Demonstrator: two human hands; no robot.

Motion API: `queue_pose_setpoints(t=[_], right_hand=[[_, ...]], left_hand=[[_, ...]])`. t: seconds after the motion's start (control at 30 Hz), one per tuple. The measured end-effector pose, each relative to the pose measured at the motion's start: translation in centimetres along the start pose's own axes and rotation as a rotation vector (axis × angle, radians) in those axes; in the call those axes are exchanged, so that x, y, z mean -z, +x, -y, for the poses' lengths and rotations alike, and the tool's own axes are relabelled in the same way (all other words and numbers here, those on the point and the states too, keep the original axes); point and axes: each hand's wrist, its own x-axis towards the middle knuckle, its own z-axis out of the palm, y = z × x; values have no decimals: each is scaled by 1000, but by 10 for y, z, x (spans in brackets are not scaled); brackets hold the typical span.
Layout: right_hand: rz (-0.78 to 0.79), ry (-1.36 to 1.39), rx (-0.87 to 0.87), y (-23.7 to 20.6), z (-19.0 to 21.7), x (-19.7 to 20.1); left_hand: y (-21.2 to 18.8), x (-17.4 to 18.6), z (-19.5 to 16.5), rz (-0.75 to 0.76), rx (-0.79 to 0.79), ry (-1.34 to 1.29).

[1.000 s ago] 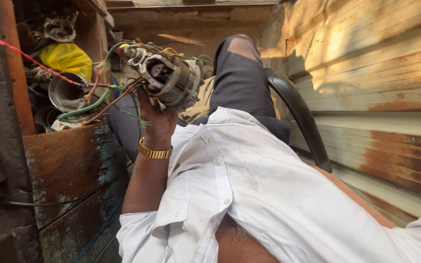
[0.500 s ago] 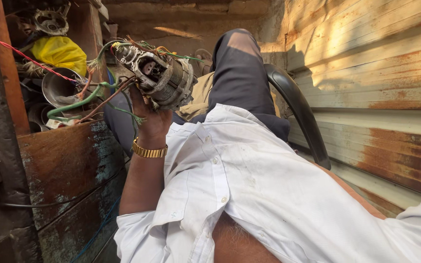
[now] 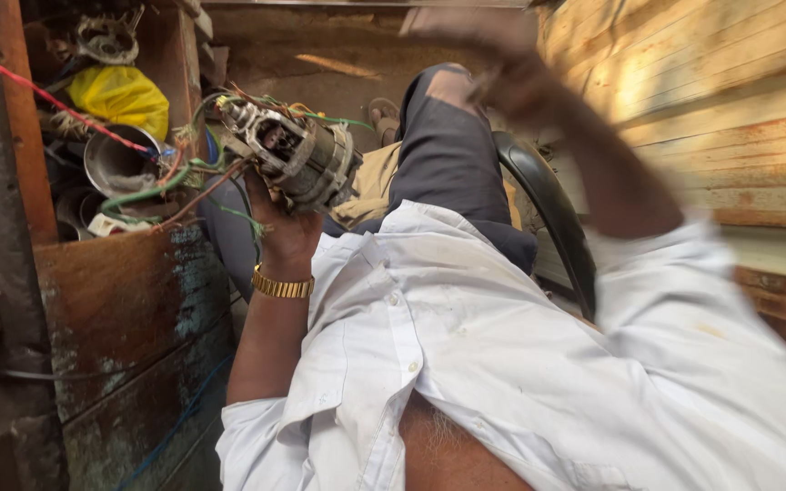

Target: The person holds a cylindrical electrical component and uses a screwdriver to adjust internal parts. They then use a hammer to tap the component and continue to manipulate the wires and internal structure by hand.

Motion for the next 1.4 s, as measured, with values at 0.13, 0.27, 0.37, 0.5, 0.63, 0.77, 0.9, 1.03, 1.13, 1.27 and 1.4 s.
queue_pose_setpoints(t=[0.13,0.27,0.37,0.5,0.63,0.77,0.9,1.03,1.13,1.27,1.4], right_hand=[[-94,77,-95,-40,-70,-98],[-145,-54,-60,-48,-75,-133],[-152,-100,-73,-37,-64,-133],[-162,-154,-17,-29,-58,-137],[-125,-186,1,-31,-56,-149],[-172,-218,-18,-28,-59,-155],[-174,-284,-42,-28,-71,-150],[-143,-452,-85,-31,-78,-141],[-122,-493,-138,-31,-80,-133],[-145,-590,-158,-31,-88,-132],[-276,-556,-239,-37,-96,-139]], left_hand=[[-3,-2,0,-47,17,-96],[-6,-10,5,-76,-16,-98],[-6,-18,8,-54,-27,-61],[-9,-21,14,-58,-12,-1],[-13,-10,17,-32,-2,2],[-6,5,21,-29,33,-28],[10,16,31,-58,46,-75],[26,21,42,8,105,-107],[43,23,50,56,151,-124],[66,37,65,118,237,-96],[80,58,78,177,284,-109]])
